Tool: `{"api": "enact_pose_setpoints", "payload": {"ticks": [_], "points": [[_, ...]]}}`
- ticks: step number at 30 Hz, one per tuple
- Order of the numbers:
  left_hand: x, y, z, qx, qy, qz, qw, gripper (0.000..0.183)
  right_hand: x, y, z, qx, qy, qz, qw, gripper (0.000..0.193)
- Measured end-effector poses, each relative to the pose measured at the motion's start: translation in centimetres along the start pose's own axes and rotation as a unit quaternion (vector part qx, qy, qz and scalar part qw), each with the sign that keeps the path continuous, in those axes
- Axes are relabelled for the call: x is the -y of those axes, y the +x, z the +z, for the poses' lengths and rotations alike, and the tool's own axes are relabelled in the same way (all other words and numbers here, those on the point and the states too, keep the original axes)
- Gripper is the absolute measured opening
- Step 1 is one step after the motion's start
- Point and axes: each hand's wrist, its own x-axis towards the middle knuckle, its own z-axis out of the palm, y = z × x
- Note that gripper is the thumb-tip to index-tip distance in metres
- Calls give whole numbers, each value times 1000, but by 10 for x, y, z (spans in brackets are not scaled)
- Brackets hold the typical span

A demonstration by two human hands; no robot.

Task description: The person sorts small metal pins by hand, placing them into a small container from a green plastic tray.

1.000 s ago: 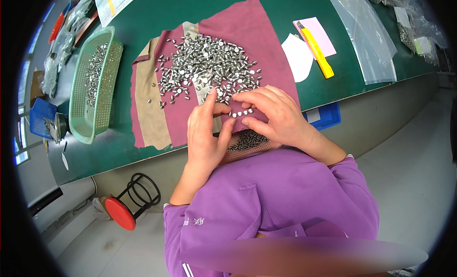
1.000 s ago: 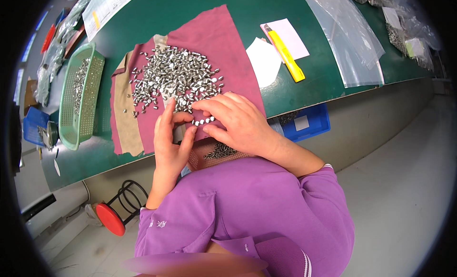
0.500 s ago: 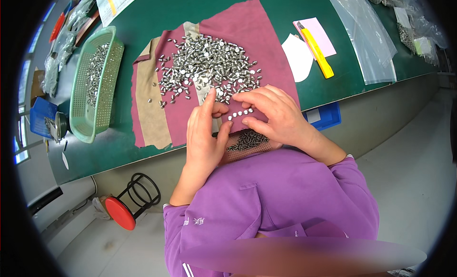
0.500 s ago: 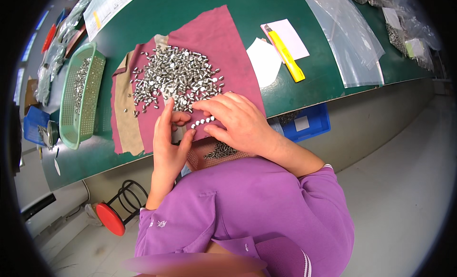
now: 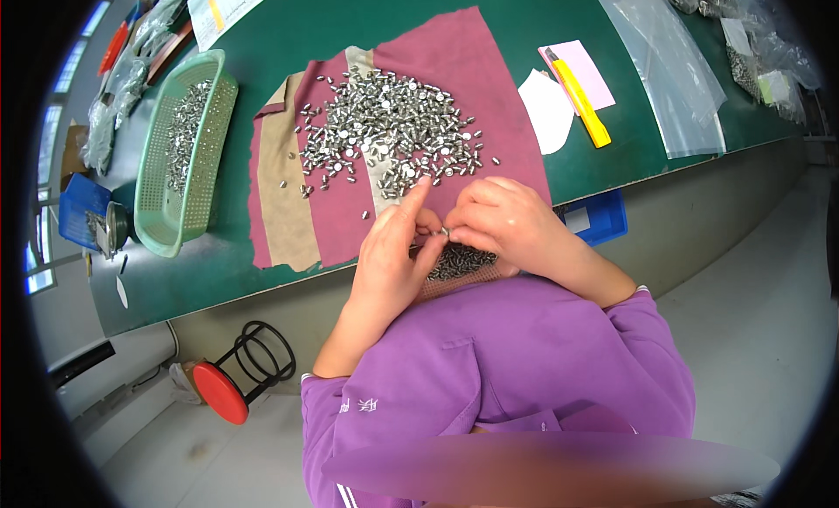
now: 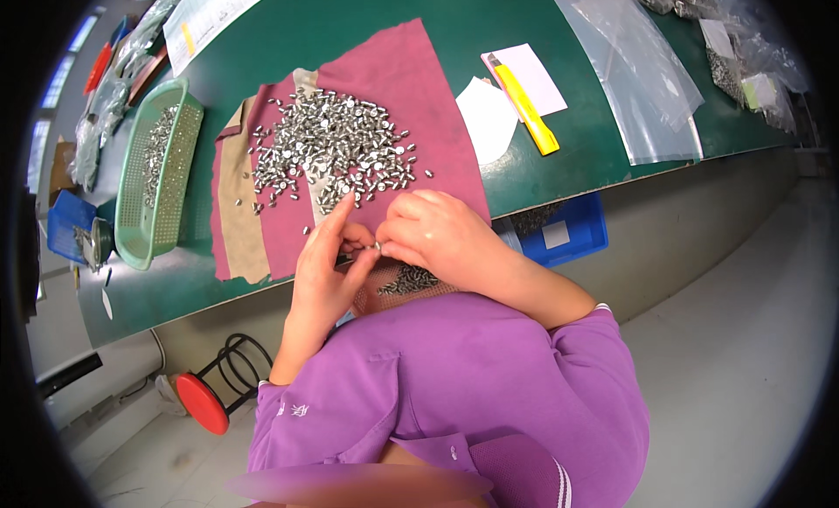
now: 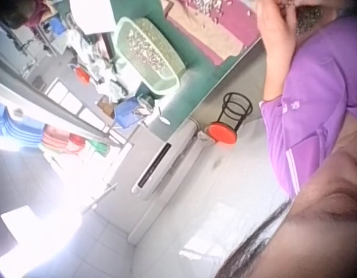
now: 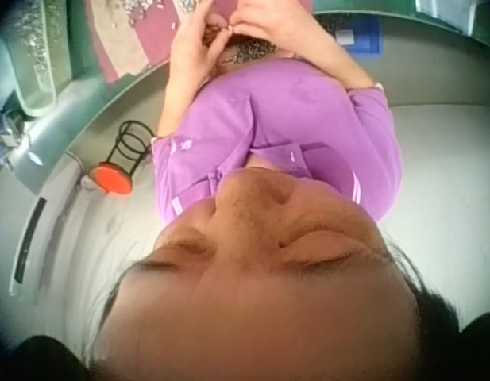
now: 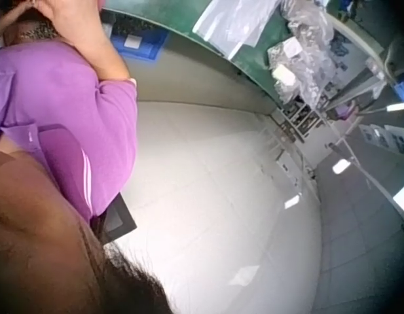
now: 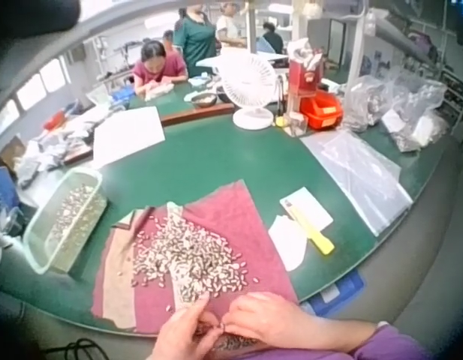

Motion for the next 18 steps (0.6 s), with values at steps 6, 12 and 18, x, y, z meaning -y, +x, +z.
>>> {"api": "enact_pose_setpoints", "payload": {"ticks": [6,12,18], "points": [[5,-11,-12,1,-97,-47,994,83,2,-1,-7,10,50,8,999,24],[16,11,2,-133,119,52,983,75,13,17,11,-67,-88,75,991,33],[20,16,4,-93,71,64,991,71,7,18,18,-93,-90,76,989,24]]}}
